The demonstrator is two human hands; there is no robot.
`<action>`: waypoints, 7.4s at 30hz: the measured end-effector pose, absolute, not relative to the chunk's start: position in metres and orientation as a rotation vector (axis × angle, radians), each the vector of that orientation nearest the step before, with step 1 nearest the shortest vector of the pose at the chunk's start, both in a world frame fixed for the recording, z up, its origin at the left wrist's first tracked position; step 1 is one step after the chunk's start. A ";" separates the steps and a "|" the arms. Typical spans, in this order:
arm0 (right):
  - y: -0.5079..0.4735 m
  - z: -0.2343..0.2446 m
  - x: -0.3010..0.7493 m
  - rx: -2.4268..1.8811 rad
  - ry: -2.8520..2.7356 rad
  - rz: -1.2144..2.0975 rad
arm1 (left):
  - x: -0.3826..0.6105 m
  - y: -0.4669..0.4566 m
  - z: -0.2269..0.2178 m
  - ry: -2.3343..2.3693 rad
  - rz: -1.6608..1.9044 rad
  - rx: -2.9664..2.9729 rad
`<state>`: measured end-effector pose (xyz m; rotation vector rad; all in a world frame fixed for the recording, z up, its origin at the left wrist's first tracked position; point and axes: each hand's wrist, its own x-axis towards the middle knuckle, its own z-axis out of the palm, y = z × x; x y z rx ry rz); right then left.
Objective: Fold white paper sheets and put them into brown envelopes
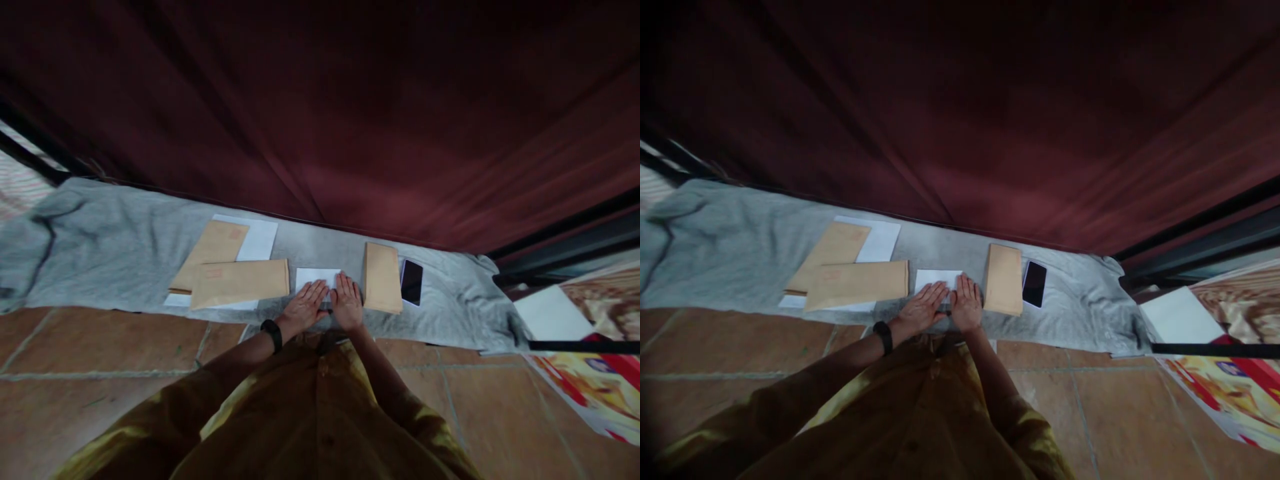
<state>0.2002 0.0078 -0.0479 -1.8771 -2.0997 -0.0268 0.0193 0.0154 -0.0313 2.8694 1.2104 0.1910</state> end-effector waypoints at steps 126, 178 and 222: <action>0.023 -0.008 0.215 -1.623 -0.951 1.157 | -0.020 0.016 0.000 1.546 0.788 2.296; -0.047 -0.018 0.175 -1.556 -2.198 0.401 | 0.007 0.007 -0.002 1.520 0.596 1.077; 0.025 0.008 0.089 -1.329 -1.432 1.179 | -0.125 0.071 0.035 1.709 -0.323 2.252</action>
